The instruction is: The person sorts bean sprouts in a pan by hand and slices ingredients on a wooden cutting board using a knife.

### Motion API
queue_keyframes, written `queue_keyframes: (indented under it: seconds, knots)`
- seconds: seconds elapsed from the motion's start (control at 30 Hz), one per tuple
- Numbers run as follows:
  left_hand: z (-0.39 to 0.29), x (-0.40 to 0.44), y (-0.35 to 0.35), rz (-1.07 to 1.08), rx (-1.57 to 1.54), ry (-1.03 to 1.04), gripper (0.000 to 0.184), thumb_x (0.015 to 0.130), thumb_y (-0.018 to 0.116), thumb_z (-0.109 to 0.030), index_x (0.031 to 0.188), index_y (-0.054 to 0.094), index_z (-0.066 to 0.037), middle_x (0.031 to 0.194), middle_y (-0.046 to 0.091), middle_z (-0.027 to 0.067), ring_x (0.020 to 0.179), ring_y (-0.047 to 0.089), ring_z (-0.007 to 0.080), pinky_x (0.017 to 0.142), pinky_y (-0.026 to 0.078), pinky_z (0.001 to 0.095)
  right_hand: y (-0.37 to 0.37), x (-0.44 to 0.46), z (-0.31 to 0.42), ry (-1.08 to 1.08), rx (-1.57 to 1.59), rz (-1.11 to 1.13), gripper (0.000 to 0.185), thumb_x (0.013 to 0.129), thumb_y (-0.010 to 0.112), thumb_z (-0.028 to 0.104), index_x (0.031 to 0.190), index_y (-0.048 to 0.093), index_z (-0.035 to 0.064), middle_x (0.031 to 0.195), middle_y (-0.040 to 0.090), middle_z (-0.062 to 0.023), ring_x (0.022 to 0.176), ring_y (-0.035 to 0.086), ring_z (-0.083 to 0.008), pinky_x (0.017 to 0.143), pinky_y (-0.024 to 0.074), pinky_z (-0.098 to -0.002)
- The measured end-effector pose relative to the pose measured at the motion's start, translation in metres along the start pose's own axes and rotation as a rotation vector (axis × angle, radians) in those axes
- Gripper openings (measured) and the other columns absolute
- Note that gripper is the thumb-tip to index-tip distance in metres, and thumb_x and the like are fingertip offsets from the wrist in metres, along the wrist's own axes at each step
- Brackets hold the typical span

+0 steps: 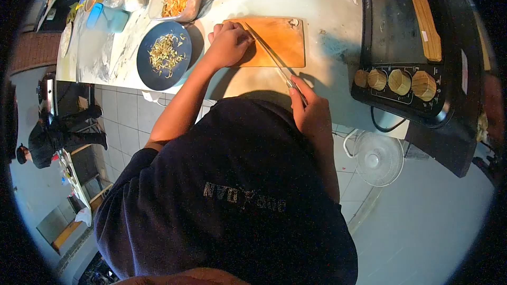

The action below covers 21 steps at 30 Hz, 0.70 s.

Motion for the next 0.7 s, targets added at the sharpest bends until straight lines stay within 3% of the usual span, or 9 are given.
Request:
queue_keyframes:
  seconds: [0.2,0.27,0.4,0.6,0.67,0.7]
  knots:
    - [0.001,-0.001,0.0,-0.028,-0.004,-0.007,0.022,0.085,0.066,-0.031,0.094,0.073,-0.012,0.113,0.057,0.009,0.107,0.046,0.0326,0.086,0.035,0.0482,0.0,0.001,-0.005,0.004,0.004,-0.006,0.034,0.096,0.057,0.019,0.126,0.062,0.0062,0.08,0.069,-0.0064,0.065,0.061,-0.0115,0.061,0.0481,-0.0264]
    - [0.0,0.0,0.0,-0.034,-0.001,-0.008,0.022,0.085,0.066,-0.031,0.094,0.073,-0.012,0.113,0.057,0.0089,0.107,0.046,0.0326,0.086,0.035,0.0483,0.0,0.002,-0.006,-0.072,-0.109,-0.028,0.031,0.096,0.055,0.02,0.122,0.063,0.0065,0.09,0.068,-0.0234,0.081,0.07,-0.0354,0.07,0.0526,-0.0362]
    - [0.002,0.0,0.002,-0.048,0.004,-0.006,0.021,0.086,0.066,-0.03,0.095,0.073,-0.012,0.112,0.057,0.0089,0.107,0.046,0.0326,0.086,0.035,0.048,0.004,0.003,0.005,-0.042,-0.129,-0.01,0.031,0.096,0.054,0.02,0.123,0.063,0.0065,0.096,0.066,-0.0252,0.088,0.067,-0.0386,0.073,0.0524,-0.0371]
    - [0.004,0.0,0.002,-0.077,0.02,0.023,0.022,0.086,0.066,-0.029,0.097,0.072,-0.012,0.11,0.058,0.0096,0.105,0.046,0.0333,0.086,0.036,0.0474,0.007,0.006,-0.004,0.035,-0.043,0.034,0.031,0.096,0.054,0.02,0.123,0.063,0.0069,0.098,0.065,-0.0261,0.094,0.067,-0.0369,0.076,0.0511,-0.0351]
    - [0.003,-0.002,0.005,-0.1,-0.005,0.061,0.022,0.085,0.066,-0.029,0.098,0.072,-0.011,0.109,0.058,0.0101,0.104,0.047,0.0338,0.086,0.036,0.0476,0.005,0.009,0.0,-0.058,-0.014,-0.007,0.033,0.098,0.053,0.019,0.126,0.061,0.0027,0.066,0.046,-0.0031,0.062,0.042,-0.0067,0.057,0.0379,-0.0247]
    - [0.002,-0.003,0.004,-0.084,0.002,0.046,0.022,0.085,0.066,-0.028,0.097,0.072,-0.011,0.109,0.058,0.0108,0.103,0.047,0.0345,0.086,0.037,0.0477,0.004,0.007,-0.003,-0.057,-0.011,-0.015,0.033,0.098,0.053,0.019,0.126,0.061,0.0027,0.066,0.046,-0.0031,0.062,0.042,-0.0067,0.057,0.0379,-0.0247]
Point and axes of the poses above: each hand's wrist, its own x-axis towards the middle knuckle, its own y-axis out of the palm, z = x × y, the point moved 8 cm from there along x, towards the middle knuckle
